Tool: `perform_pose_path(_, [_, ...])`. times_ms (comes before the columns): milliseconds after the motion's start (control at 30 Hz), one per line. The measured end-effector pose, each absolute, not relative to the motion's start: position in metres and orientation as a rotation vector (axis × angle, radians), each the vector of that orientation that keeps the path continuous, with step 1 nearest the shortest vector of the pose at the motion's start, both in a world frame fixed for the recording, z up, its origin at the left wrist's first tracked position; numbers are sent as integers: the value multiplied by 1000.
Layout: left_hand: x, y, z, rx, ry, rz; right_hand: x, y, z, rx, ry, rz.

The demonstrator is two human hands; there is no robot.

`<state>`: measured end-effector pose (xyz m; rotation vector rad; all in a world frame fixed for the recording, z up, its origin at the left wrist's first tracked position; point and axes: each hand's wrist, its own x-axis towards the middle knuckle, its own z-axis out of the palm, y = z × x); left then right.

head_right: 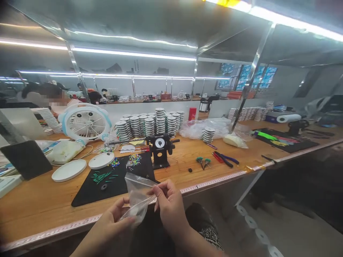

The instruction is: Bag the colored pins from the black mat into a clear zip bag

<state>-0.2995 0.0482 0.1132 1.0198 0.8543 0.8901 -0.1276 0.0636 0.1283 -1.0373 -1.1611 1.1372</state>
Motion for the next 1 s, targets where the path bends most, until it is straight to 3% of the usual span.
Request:
perform_pose_path(167, [-285,56,104,1242,1027,887,-97,58,129,-1154,-1118,1005])
perform_pose_path(333, [-265,59,89,1779,1330,1326,-66,50,128,-1116,-1080,1270])
perform_pose_path(500, [-262,72,73,1663,749,1569,-38,42,141,-903,-930,1386])
perform_pose_path(633, [-243,85,81,1129,446,1187,-22,43,146,-879,-988,1529])
perform_pose_path(800, [-207,86,102,868,454,627,-7,49,152,-1191,-1219,1248])
perform_pose_path(1000, [-216,89,107,1339,980,757,10,49,149,-1419,-1164,1141])
